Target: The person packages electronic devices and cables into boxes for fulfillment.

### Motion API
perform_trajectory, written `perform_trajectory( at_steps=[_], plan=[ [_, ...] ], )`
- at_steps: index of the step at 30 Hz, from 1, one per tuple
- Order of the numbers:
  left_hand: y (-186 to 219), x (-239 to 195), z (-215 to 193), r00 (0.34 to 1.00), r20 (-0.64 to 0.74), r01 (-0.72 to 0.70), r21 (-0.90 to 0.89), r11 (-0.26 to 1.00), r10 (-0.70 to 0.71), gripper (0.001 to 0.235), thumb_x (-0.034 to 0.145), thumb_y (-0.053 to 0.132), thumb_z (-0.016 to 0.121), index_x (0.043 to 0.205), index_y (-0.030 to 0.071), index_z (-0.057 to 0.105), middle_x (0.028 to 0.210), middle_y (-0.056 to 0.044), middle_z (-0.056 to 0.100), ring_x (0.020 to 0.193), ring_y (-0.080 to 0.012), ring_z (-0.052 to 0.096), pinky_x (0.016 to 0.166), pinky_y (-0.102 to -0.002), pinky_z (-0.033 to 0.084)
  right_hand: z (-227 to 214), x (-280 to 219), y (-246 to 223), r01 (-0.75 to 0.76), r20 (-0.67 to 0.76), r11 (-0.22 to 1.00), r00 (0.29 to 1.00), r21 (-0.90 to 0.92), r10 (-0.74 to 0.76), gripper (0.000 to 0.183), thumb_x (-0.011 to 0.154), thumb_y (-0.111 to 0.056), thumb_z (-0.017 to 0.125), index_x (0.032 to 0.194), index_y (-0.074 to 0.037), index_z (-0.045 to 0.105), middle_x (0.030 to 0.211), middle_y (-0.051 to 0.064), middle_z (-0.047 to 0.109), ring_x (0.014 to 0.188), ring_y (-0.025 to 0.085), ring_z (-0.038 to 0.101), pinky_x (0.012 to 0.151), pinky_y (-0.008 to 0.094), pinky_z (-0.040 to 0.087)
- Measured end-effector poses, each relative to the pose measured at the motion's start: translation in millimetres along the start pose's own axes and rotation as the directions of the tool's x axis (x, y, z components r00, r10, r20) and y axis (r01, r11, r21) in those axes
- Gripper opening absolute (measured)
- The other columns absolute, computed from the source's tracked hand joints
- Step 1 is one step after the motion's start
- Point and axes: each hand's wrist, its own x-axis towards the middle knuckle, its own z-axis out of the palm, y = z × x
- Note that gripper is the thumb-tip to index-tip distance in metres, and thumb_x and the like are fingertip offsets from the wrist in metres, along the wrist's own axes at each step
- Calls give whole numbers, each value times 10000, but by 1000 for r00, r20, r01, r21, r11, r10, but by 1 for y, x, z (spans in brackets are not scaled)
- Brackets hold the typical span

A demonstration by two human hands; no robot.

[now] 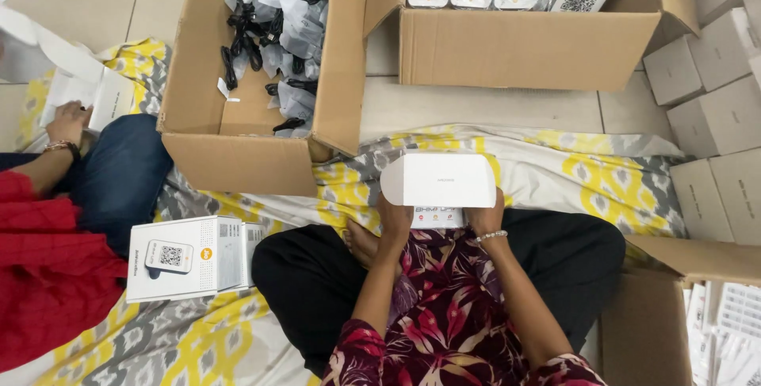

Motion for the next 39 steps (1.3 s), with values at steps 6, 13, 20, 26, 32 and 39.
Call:
perform_trajectory(
  at_steps=[6, 13, 20, 26, 32, 39],
  plan=[
    [-53, -9, 19, 995, 81, -59, 36, 998, 56, 193, 753, 25, 744, 910, -4, 636, 789, -197, 636, 715, -416, 617, 589, -491, 470, 1, 1, 3, 106, -11, 987, 994, -120, -108, 169, 808, -58, 755, 882, 88, 714, 791, 258, 710, 685, 390, 699, 616, 438, 570],
    [-53, -4, 28, 991, 113, -81, 151, 985, 64, 124, 774, 110, 736, 796, 32, 641, 705, -178, 627, 675, -408, 621, 577, -503, 460, -4, 4, 1, 103, -11, 988, 994, -113, -105, 165, 802, -59, 766, 885, 73, 712, 794, 264, 700, 694, 416, 689, 601, 452, 561],
    [-55, -2, 30, 983, 99, 105, 375, 921, -152, 173, 807, 186, 706, 762, 24, 670, 691, -189, 663, 658, -412, 642, 606, -520, 489, -11, 2, -10, 210, -23, 973, 977, -100, -213, 191, 769, -54, 790, 883, 78, 711, 790, 258, 702, 675, 396, 693, 589, 434, 559],
    [-74, -17, 38, 986, 80, 113, 305, 946, -144, 162, 809, 159, 702, 833, 3, 666, 688, -171, 663, 677, -403, 650, 632, -526, 480, 1, 6, 13, 236, 0, 964, 971, -122, -238, 121, 769, 16, 761, 857, 82, 711, 768, 247, 702, 662, 364, 697, 589, 406, 564],
    [-40, -4, 12, 999, 48, -1, 260, 966, -12, 195, 760, 112, 754, 898, 7, 663, 739, -190, 661, 682, -402, 647, 585, -503, 475, 0, 6, 5, 195, 2, 975, 981, -103, -196, 123, 775, 22, 754, 862, 98, 710, 766, 249, 706, 658, 354, 702, 591, 396, 573],
    [-35, -12, 16, 994, 97, -58, 134, 989, 45, 199, 760, 68, 774, 911, 19, 655, 803, -180, 662, 723, -378, 654, 613, -475, 503, -2, 1, 3, 160, 20, 982, 987, -104, -159, 140, 766, 17, 759, 868, 100, 711, 780, 259, 709, 672, 358, 707, 600, 401, 575]
  ],
)
